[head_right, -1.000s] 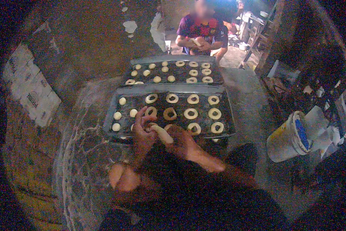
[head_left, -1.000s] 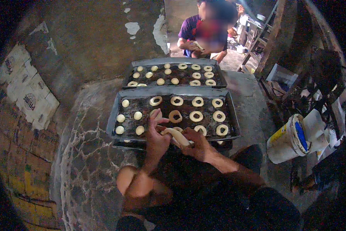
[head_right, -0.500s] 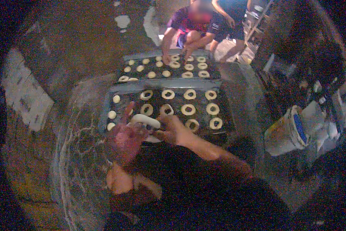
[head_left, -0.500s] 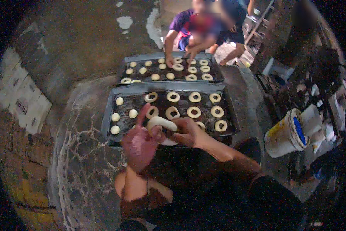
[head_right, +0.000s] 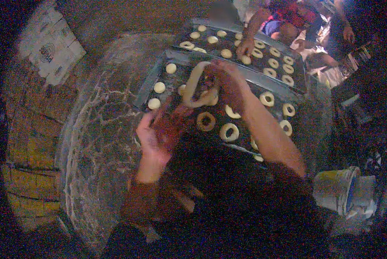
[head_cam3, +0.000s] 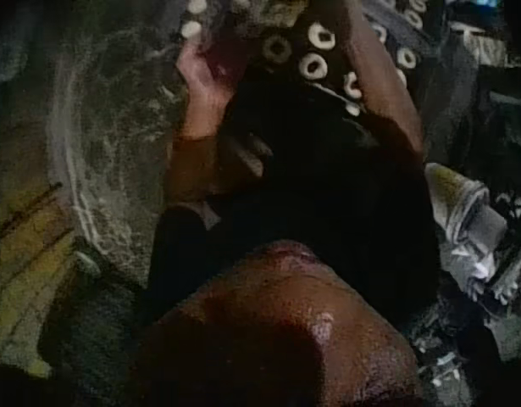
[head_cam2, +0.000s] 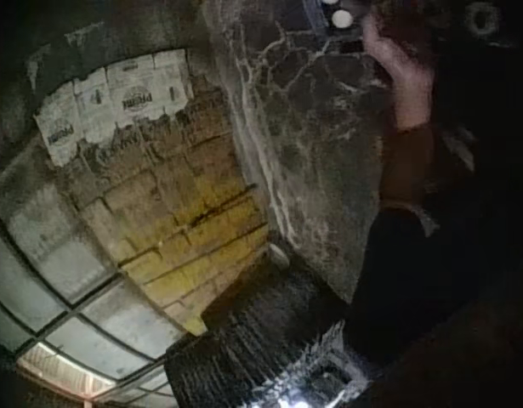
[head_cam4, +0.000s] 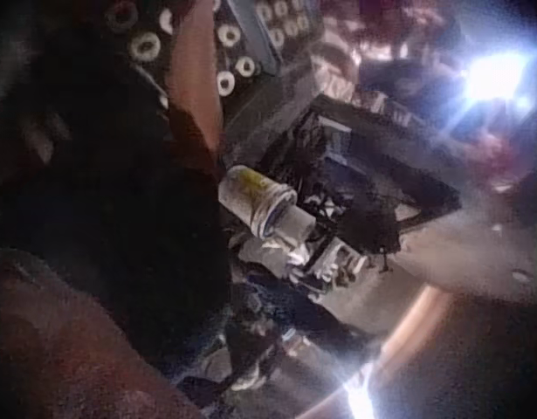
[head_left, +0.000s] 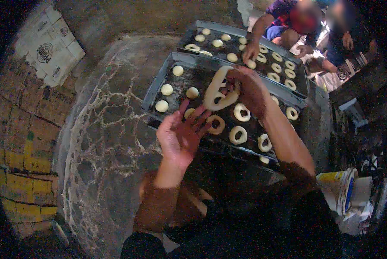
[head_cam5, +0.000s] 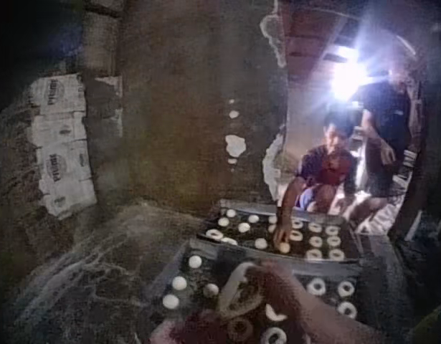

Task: The person shapes small dough balls into rings by hand and places them onto metal baking trays. Other workers are visible in the background performing similar tasks.

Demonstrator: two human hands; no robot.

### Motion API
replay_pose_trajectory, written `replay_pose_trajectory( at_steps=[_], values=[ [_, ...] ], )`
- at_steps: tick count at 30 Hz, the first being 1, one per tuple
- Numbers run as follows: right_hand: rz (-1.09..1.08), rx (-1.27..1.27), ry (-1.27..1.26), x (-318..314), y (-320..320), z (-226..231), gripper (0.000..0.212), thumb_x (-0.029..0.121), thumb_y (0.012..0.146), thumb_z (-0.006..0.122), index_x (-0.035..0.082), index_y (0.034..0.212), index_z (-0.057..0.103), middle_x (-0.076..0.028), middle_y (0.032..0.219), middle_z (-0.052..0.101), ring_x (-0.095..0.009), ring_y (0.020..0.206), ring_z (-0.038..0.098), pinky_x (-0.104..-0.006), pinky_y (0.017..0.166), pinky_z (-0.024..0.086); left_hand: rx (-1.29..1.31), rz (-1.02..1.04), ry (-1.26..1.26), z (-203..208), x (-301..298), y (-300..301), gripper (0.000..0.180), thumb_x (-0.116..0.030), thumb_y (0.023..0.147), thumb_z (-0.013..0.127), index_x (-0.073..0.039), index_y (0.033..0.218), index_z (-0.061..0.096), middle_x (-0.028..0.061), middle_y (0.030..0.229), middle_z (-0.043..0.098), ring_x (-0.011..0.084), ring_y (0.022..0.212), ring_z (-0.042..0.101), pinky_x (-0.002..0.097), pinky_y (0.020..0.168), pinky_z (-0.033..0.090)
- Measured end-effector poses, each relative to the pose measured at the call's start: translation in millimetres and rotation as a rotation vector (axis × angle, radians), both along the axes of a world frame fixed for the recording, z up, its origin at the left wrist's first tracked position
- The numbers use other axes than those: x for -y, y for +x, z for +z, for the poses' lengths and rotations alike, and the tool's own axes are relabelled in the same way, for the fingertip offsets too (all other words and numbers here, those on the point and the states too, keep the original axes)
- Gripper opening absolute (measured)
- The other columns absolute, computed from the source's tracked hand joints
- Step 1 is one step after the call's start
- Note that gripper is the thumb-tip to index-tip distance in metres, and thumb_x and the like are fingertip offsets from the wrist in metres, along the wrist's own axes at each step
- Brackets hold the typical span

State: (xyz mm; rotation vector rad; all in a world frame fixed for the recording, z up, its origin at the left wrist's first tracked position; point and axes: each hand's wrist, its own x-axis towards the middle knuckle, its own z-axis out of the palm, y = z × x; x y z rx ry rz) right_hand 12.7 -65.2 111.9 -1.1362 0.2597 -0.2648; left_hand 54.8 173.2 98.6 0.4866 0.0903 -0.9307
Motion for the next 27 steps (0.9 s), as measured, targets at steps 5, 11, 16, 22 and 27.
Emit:
replay_pose_trajectory(
  at_steps=[5, 11, 16, 22, 27],
  values=[
    [-0.034, -0.304, -1.397, 58.9, 109.2, -54.8, 0.029, 0.024, 0.081, 0.071, 0.001, 0.099, 0.07, -0.013, 0.086, 0.067, -0.023, 0.076, 0.066, -0.0375, 0.07, 0.054, 0.026, 0.1, 0.072, -21.1, -9.5, 24.4, 0.043, -0.028, 0.09, 0.057, -0.006, 0.127, 0.056, 0.0158, 0.112, 0.067, 0.031, 0.107, 0.062, 0.0449, 0.093, 0.047],
    [-0.101, -0.302, -1.104, 90.2, 215.8, -150.7, 0.03, 0.027, 0.078, 0.075, 0.005, 0.099, 0.074, -0.016, 0.082, 0.071, -0.025, 0.073, 0.067, -0.0378, 0.068, 0.053, -0.008, 0.01, 0.015, -47.1, -4.6, 44.2, 0.046, -0.027, 0.089, 0.057, 0.0, 0.127, 0.054, 0.0136, 0.103, 0.068, 0.0291, 0.094, 0.064, 0.0419, 0.085, 0.051],
    [-0.29, -0.311, -1.526, 87.7, 222.0, -181.8, 0.03, 0.032, 0.08, 0.074, 0.007, 0.097, 0.074, -0.016, 0.086, 0.072, -0.032, 0.076, 0.07, -0.0404, 0.068, 0.054, -0.01, -0.015, 0.037, -49.1, 2.3, 47.2, 0.041, -0.026, 0.088, 0.055, -0.003, 0.121, 0.057, 0.0102, 0.099, 0.067, 0.0259, 0.092, 0.063, 0.0393, 0.082, 0.049],
    [-0.115, -0.219, -1.778, 30.7, 173.1, -231.2, 0.033, 0.035, 0.082, 0.068, 0.006, 0.099, 0.066, -0.016, 0.1, 0.065, -0.039, 0.093, 0.063, -0.0504, 0.075, 0.052, 0.029, 0.026, 0.135, -45.8, 4.4, 41.8, 0.037, -0.024, 0.089, 0.053, -0.001, 0.118, 0.058, 0.0082, 0.094, 0.067, 0.0226, 0.089, 0.063, 0.0384, 0.08, 0.049],
    [0.049, 0.022, -1.463, 5.4, 117.0, -214.7, 0.037, 0.029, 0.079, 0.072, 0.008, 0.105, 0.057, -0.014, 0.091, 0.062, -0.032, 0.084, 0.062, -0.0429, 0.069, 0.05, 0.288, 0.025, 0.345, -45.2, 9.1, 34.1, 0.042, -0.023, 0.092, 0.059, 0.001, 0.126, 0.056, 0.0122, 0.107, 0.067, 0.0215, 0.099, 0.065, 0.0381, 0.082, 0.052]
  ],
)
